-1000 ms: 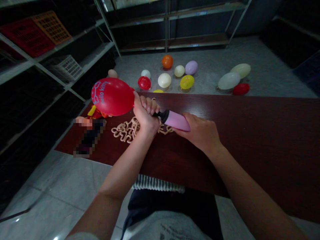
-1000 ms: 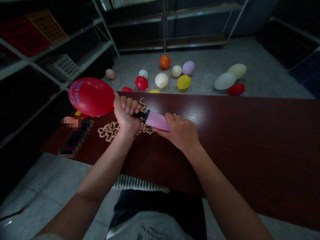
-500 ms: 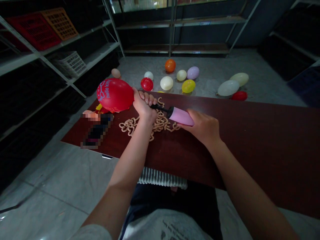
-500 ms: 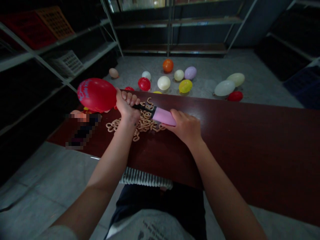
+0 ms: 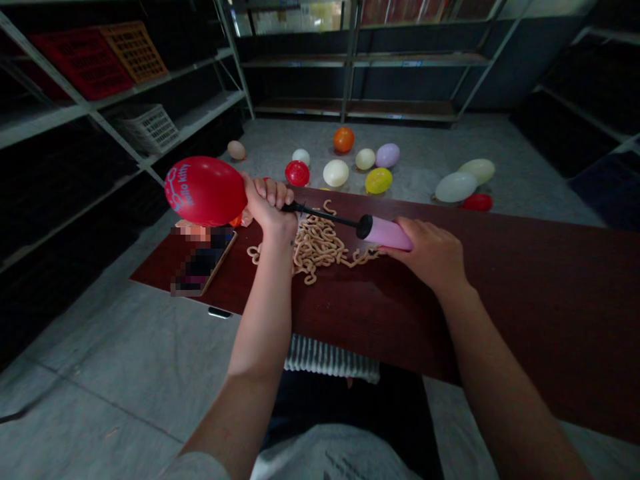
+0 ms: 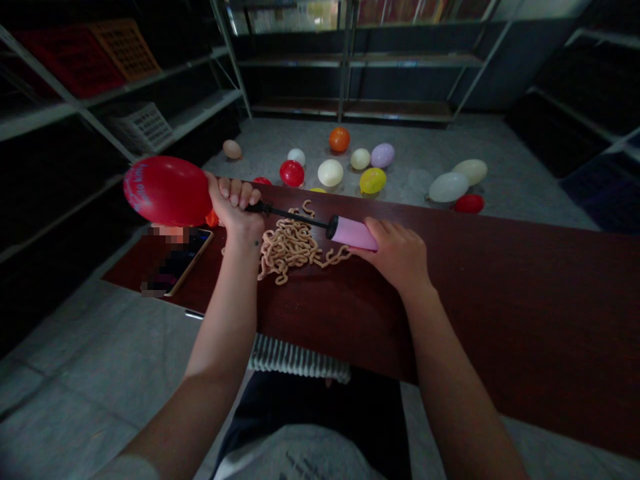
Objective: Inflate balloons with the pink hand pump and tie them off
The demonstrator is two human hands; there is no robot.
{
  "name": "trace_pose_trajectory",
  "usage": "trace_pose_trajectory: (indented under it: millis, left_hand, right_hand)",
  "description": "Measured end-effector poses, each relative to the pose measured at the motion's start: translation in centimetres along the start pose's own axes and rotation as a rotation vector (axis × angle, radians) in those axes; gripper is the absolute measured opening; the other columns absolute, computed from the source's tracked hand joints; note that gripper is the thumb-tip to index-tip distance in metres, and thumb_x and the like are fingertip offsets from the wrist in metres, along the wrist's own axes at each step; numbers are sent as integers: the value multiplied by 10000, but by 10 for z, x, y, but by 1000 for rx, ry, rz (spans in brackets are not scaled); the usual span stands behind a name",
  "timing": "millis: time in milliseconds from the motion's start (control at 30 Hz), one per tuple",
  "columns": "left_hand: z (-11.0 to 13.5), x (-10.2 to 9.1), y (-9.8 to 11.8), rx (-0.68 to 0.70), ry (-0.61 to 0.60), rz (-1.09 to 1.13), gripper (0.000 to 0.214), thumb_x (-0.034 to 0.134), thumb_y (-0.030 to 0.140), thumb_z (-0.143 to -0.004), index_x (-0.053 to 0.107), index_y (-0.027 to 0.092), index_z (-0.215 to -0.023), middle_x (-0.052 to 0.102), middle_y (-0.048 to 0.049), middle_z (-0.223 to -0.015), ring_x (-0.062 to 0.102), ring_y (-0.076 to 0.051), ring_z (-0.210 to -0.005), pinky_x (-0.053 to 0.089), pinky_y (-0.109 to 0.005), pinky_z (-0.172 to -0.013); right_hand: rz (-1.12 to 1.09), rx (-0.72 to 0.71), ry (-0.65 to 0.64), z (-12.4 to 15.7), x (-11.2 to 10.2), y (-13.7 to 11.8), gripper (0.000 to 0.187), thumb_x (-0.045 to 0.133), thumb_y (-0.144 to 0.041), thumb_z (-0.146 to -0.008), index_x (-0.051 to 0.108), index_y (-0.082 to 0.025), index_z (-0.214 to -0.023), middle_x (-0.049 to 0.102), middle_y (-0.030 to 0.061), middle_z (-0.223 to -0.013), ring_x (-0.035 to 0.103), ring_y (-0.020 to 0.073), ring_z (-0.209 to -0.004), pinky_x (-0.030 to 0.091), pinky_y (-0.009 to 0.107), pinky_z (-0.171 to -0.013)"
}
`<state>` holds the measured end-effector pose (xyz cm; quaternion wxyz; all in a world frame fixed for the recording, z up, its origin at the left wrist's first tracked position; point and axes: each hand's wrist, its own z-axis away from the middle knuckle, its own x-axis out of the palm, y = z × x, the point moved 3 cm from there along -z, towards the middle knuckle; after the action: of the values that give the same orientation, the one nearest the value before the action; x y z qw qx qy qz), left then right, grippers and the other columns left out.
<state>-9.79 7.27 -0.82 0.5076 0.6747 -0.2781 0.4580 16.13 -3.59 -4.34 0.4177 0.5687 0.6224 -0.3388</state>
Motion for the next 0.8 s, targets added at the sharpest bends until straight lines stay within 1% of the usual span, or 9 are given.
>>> trace_pose_trajectory:
  millis: [67, 167, 233, 333, 467, 533, 667, 733, 800]
  left_hand:
    - [1, 1, 3, 11, 3, -17, 556, 429, 488, -981, 252, 195, -543, 186, 73, -435, 199, -68, -331, 218, -219, -366]
    - [5, 4, 2, 10, 20, -49, 574, 411, 529, -976, 231, 192, -547, 169, 78, -437, 181, -62, -339, 206, -211, -373]
    - [9, 7, -4, 7, 17, -40, 594, 451, 552, -952, 219, 193, -540, 163, 77, -432, 165, -63, -342, 191, -220, -370]
    - [20, 14, -15, 8, 1, 4, 592, 506, 528, -935, 226, 195, -532, 182, 74, -432, 157, -68, -346, 177, -234, -362]
    - [39, 21, -33, -28, 26, 18, 545, 427, 423, -995, 231, 191, -542, 177, 77, -438, 155, -68, -342, 181, -221, -355]
    - [50, 24, -43, -43, 44, -32, 530, 386, 392, -1015, 226, 187, -554, 174, 77, -442, 173, -61, -338, 200, -208, -358]
    - [68, 28, -62, -93, 64, -197, 547, 385, 464, -1004, 220, 187, -563, 194, 69, -436, 211, -58, -335, 252, -212, -370]
    - [73, 29, -70, -124, 51, -223, 557, 404, 479, -994, 223, 191, -553, 196, 64, -432, 215, -64, -332, 248, -227, -368]
    - [74, 30, -73, -137, 21, -201, 566, 428, 483, -984, 230, 196, -539, 191, 64, -430, 208, -69, -328, 230, -241, -363]
  right_hand:
    - [-7, -13, 17, 1, -1, -1, 602, 548, -636, -826, 584, -178, -1216, 684, 120, -1128, 624, 244, -933, 371, 321, -750]
    - [2, -23, 30, 4, 1, 0, 591, 532, -645, -830, 589, -179, -1189, 697, 108, -1064, 632, 235, -879, 365, 316, -708]
    - [25, -26, 35, 6, 3, 3, 570, 521, -641, -838, 593, -182, -1168, 701, 99, -1011, 631, 229, -839, 357, 312, -684]
    - [47, -30, 58, 8, 5, 8, 561, 519, -640, -839, 591, -184, -1156, 697, 96, -987, 623, 226, -820, 346, 309, -672]
    - [52, -33, 82, 7, 3, 4, 558, 505, -652, -838, 601, -187, -1131, 691, 89, -939, 607, 222, -788, 318, 306, -653]
    - [53, -31, 66, 6, 1, -1, 555, 483, -659, -844, 603, -196, -1125, 685, 79, -902, 598, 219, -756, 297, 307, -634]
    - [13, -8, -9, 7, -2, -9, 577, 447, -667, -851, 591, -194, -1149, 675, 102, -920, 591, 231, -774, 280, 310, -626]
    - [-17, 18, -47, 8, -2, -10, 584, 439, -668, -850, 594, -191, -1149, 673, 112, -930, 587, 237, -792, 282, 310, -629]
    - [-41, 37, -65, 8, 0, -10, 594, 432, -674, -847, 597, -191, -1151, 673, 113, -937, 584, 241, -807, 289, 311, -636]
